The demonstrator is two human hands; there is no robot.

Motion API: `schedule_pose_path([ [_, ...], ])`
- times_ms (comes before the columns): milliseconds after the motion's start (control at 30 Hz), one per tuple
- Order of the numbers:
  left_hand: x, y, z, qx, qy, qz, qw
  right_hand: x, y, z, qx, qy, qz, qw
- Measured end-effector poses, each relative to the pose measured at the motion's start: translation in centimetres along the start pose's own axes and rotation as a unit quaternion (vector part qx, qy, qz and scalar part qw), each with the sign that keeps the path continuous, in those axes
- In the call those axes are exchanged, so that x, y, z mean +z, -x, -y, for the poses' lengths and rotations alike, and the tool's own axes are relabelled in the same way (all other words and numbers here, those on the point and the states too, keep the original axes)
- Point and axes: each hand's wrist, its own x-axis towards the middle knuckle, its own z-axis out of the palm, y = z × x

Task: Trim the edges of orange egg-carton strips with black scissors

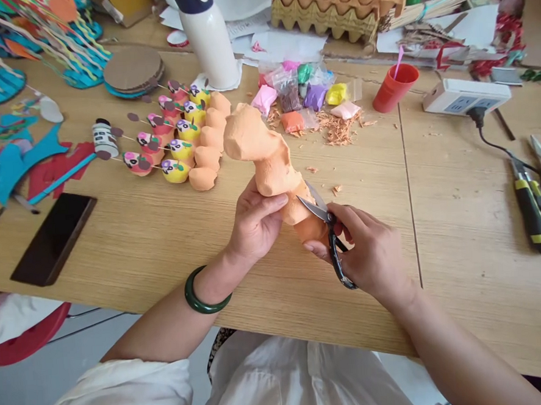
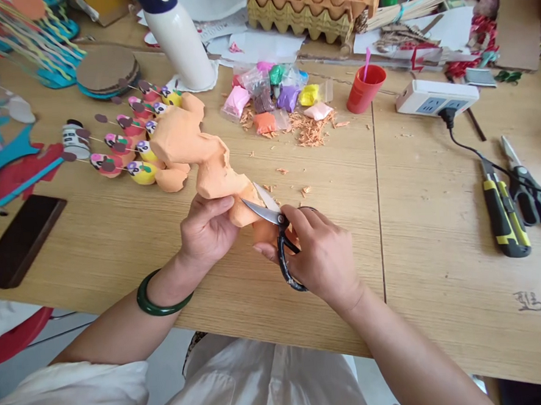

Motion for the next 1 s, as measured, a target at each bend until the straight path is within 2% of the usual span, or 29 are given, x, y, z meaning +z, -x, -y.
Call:
schedule_pose_path([
  [167,-0.2,-0.1,0.2,-0.007,0.015,0.009,1.0,0.8,0.2,0.2,-0.031,0.051,-0.032,0.998],
  [567,-0.3,-0.2,0.4,-0.014,0.005,0.0,1.0,0.9,0.5,0.1,-0.035,0.045,-0.053,0.997],
  [667,-0.2,-0.2,0.3,-0.01,-0.018,0.0,1.0,1.0,0.7,0.1,-0.016,0.026,-0.045,0.998],
  [833,-0.1,-0.3,0.3,-0.007,-0.017,-0.004,1.0,0.5,0.4,0.0,0.058,-0.064,0.006,0.996],
  [1000,-0.2,-0.2,0.3,-0.012,-0.009,0.009,1.0,-0.5,-0.1,0.0,0.06,-0.047,0.009,0.997],
])
